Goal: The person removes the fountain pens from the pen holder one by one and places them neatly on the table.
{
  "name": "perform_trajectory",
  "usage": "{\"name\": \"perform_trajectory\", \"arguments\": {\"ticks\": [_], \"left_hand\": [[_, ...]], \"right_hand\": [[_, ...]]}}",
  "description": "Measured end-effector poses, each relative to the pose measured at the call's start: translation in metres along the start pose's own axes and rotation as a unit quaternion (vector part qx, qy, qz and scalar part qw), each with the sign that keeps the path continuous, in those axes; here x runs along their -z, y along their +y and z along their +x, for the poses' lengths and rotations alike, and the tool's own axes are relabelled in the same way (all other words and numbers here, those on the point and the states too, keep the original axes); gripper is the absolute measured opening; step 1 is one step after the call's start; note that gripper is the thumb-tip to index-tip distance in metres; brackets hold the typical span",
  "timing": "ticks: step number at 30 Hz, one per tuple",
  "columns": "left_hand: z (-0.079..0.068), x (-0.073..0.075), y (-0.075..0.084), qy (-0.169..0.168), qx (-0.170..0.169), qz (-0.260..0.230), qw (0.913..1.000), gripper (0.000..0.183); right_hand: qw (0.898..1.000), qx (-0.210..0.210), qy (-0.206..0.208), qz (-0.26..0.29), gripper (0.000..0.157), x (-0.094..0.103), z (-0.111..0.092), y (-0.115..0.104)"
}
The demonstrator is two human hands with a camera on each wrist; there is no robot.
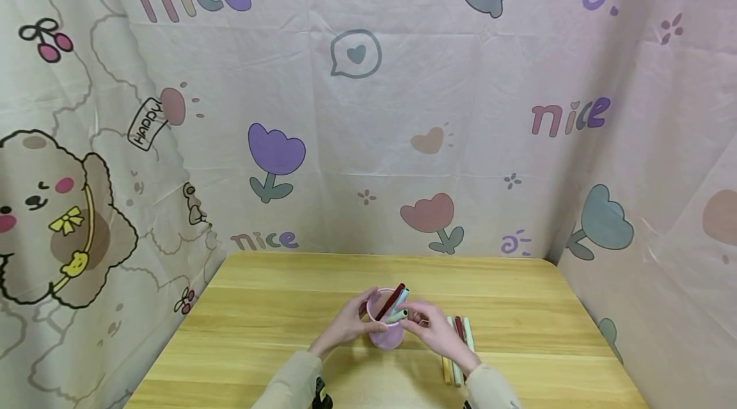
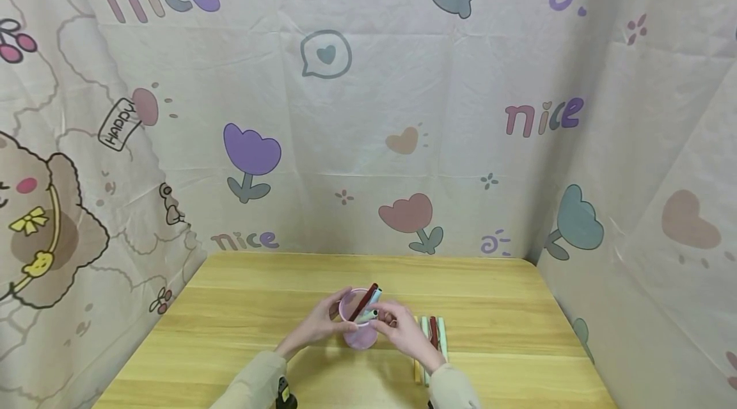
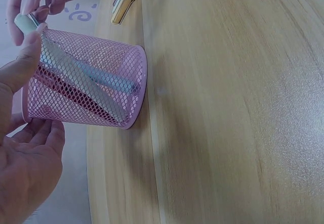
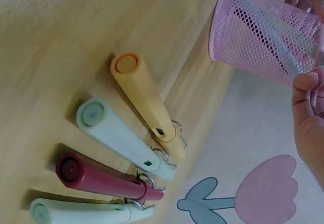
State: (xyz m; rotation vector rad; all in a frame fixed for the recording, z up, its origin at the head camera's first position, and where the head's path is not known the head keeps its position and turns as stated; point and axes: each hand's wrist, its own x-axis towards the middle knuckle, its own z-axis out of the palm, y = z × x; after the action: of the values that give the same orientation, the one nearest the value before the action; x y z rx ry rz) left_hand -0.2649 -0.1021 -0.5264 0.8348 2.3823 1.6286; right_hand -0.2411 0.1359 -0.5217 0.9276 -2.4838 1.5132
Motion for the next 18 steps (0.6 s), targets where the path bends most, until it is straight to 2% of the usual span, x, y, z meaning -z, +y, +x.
{"name": "perform_trajectory", "arguments": {"ticks": [9, 13, 18], "left_hand": [[0.0012, -0.0002, -0.0014, 0.0, -0.001, -0.003, 1.0, 0.09], [0.0007, -0.0001, -0.0007, 0.0, 0.002, -0.001, 1.0, 0.091], [-0.0005, 0.0001, 0.0005, -0.001, 0.008, 0.001, 1.0, 0.091]], "right_hand": [[0.999, -0.044, -0.007, -0.007, 0.028, -0.0015, 0.0016, -0.0015], [0.999, -0.047, -0.005, -0.01, 0.027, -0.0012, 0.0018, -0.0038], [0.999, -0.049, 0.017, 0.001, 0.025, 0.0004, 0.0003, -0.0072]]}}
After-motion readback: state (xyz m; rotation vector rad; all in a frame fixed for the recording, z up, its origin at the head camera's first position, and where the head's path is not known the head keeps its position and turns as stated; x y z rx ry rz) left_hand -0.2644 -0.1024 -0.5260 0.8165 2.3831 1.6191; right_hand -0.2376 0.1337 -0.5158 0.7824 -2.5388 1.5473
